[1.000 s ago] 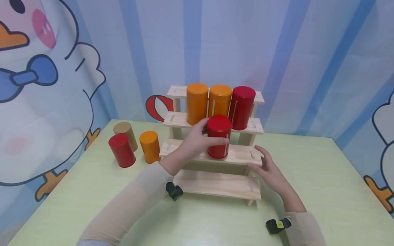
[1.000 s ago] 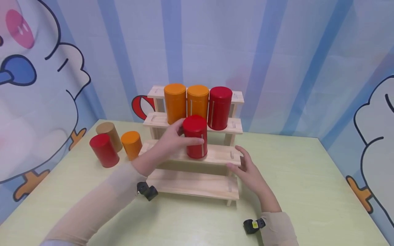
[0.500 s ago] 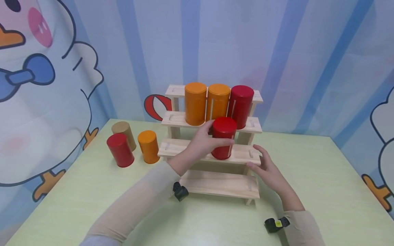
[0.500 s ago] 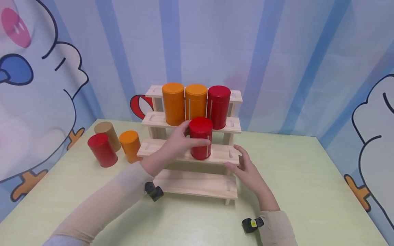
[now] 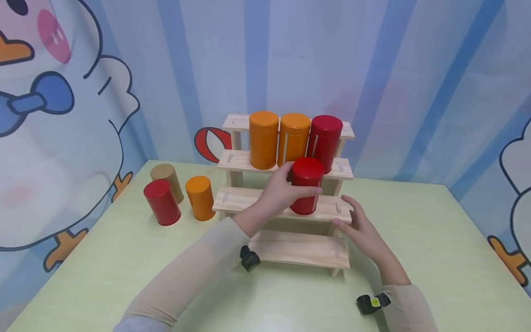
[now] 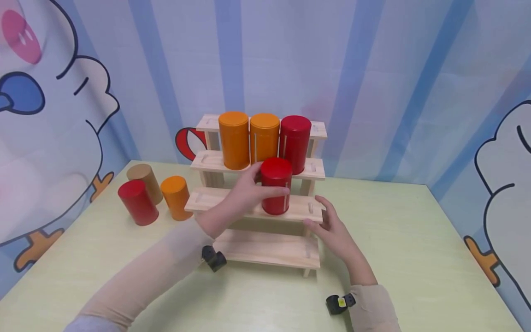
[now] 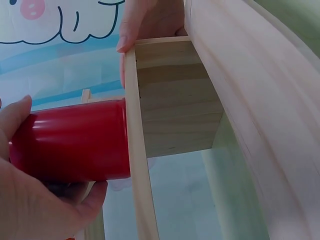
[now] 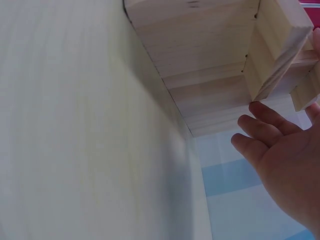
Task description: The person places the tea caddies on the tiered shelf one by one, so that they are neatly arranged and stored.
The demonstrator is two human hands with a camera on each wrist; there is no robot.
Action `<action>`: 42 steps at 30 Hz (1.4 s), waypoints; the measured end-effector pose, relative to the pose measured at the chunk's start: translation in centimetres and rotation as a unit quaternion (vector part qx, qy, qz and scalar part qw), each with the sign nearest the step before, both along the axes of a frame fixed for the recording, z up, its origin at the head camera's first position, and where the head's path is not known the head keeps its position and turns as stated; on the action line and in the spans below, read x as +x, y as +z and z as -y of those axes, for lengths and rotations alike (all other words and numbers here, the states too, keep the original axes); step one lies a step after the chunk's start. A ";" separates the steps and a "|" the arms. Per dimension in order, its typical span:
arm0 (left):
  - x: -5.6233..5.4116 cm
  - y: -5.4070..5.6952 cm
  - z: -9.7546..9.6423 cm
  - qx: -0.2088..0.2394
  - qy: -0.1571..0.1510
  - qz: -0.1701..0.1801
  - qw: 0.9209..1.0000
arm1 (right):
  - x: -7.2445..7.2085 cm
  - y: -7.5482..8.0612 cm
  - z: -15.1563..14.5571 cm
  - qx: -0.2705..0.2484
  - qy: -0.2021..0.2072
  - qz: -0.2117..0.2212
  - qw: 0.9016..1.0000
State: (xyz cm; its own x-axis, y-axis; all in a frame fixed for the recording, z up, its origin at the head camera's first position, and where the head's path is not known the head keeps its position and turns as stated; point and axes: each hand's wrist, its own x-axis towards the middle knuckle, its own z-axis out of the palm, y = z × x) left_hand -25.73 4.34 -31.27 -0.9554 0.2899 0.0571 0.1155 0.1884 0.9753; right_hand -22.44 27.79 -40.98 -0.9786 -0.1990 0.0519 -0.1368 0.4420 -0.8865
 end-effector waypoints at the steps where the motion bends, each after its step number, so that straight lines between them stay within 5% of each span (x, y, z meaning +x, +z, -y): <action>1: 0.0 0.0 -0.1 0.001 0.000 0.000 1.000 | 0.0 0.0 0.0 0.000 0.000 0.000 1.000; 26: 0.5 -0.3 -0.1 0.015 0.003 -0.008 1.000 | 0.1 0.0 0.0 0.001 0.001 0.002 1.000; 42: 1.2 -0.6 3.8 -0.027 0.011 -0.031 0.999 | 0.0 0.1 0.1 -0.002 -0.001 0.001 1.000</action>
State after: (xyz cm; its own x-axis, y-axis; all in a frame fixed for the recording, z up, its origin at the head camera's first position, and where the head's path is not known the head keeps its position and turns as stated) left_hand -24.51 0.53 -31.89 -0.9568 0.2729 0.1005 0.1700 0.2445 0.9546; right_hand -22.41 27.70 -40.91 -0.9792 -0.1966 0.0511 -0.1344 0.4386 -0.8886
